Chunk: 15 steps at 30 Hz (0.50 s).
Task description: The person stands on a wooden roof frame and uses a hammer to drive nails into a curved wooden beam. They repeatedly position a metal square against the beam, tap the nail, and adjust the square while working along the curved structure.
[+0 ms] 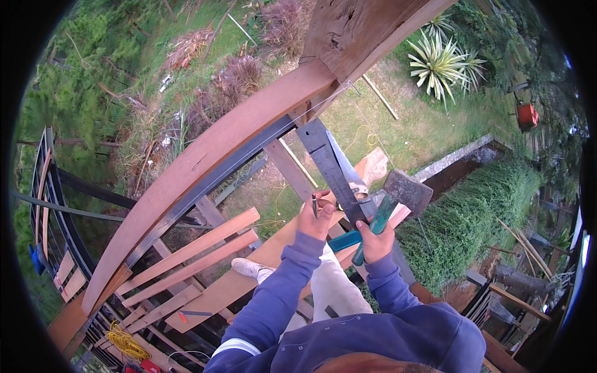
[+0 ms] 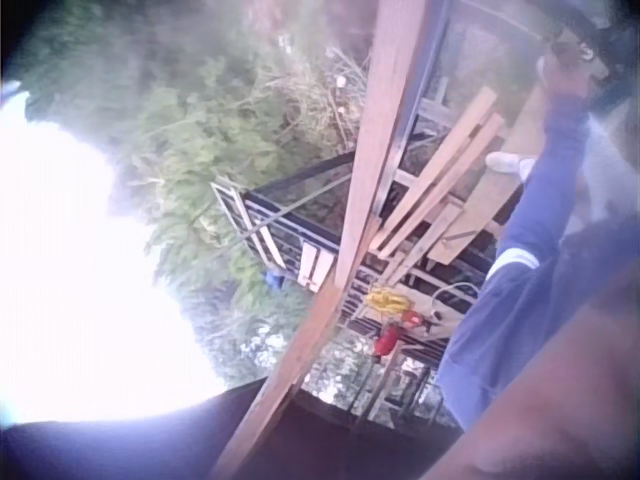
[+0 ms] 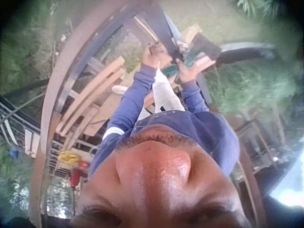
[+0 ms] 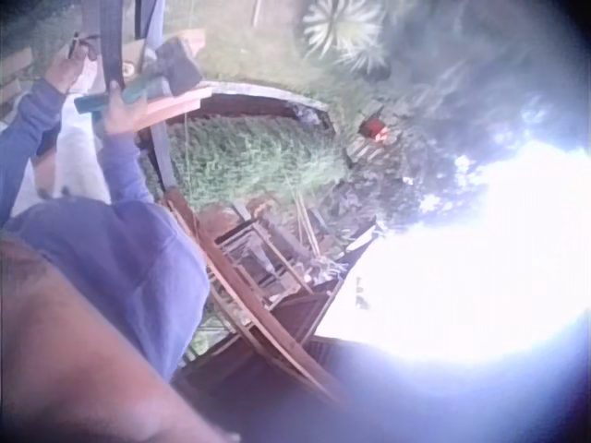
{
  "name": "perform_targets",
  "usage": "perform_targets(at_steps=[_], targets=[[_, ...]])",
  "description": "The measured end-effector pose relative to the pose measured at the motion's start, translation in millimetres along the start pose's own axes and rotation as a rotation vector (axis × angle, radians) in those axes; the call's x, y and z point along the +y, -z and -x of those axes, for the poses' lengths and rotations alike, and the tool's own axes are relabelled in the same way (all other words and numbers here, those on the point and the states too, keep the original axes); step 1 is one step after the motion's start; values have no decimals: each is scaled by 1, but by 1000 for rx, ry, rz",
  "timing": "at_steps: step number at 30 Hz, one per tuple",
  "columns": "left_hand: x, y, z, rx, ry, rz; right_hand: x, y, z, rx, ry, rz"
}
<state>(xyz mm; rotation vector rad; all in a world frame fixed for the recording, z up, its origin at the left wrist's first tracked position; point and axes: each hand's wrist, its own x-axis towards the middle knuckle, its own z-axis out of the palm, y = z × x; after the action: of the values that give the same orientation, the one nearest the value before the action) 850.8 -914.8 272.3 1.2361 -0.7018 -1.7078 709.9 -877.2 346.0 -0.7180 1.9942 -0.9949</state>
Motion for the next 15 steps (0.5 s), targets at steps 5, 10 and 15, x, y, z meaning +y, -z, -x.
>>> perform_targets(at_steps=[5,10,15], targets=[[-58,51,49,123,225,-290,-23,30,-49,367,352,240],[-98,104,133,53,496,-618,-54,22,-76,437,515,480],[-121,145,183,89,598,-744,-59,14,-93,498,546,532]])
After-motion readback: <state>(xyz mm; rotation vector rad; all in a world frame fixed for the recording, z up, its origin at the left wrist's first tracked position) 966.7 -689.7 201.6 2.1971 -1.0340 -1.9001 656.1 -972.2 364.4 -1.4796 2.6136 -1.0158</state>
